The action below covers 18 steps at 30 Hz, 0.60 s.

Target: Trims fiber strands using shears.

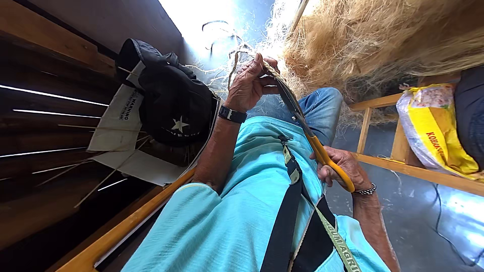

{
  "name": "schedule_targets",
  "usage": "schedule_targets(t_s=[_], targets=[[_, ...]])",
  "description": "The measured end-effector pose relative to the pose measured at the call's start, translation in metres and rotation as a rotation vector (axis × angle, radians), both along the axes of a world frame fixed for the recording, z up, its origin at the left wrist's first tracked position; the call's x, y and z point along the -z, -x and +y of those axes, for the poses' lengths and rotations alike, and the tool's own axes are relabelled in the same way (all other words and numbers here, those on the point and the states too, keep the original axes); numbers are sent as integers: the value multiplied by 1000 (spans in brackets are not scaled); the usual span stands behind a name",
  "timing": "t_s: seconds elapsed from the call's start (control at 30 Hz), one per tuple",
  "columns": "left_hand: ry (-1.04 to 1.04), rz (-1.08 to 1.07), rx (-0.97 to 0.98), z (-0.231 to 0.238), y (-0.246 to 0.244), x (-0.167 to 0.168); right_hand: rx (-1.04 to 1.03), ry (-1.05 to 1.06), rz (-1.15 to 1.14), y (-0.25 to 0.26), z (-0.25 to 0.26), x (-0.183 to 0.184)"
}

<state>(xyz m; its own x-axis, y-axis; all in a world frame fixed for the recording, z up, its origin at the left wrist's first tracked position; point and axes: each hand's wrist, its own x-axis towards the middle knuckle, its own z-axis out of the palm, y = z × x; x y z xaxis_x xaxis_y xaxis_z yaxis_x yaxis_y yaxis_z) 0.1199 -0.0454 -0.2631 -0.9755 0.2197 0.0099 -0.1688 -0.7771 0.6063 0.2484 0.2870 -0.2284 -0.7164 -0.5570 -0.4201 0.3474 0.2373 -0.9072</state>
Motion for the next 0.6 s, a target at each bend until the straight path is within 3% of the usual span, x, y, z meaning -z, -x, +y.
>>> schedule_targets(t_s=[0.27, 0.43, 0.5, 0.6], targets=[[-19, -99, -11, 1, -2, 2, -111, -2, 107, 1, 5, 3], [-65, -88, -46, 2, -2, 3, -78, -23, 188, -9, 5, -10], [-84, -71, -51, 0, -2, 3, -12, -103, 305, -14, 4, -18], [-103, -40, -42, 1, -4, 0, 104, -382, 580, -14, 2, -27]])
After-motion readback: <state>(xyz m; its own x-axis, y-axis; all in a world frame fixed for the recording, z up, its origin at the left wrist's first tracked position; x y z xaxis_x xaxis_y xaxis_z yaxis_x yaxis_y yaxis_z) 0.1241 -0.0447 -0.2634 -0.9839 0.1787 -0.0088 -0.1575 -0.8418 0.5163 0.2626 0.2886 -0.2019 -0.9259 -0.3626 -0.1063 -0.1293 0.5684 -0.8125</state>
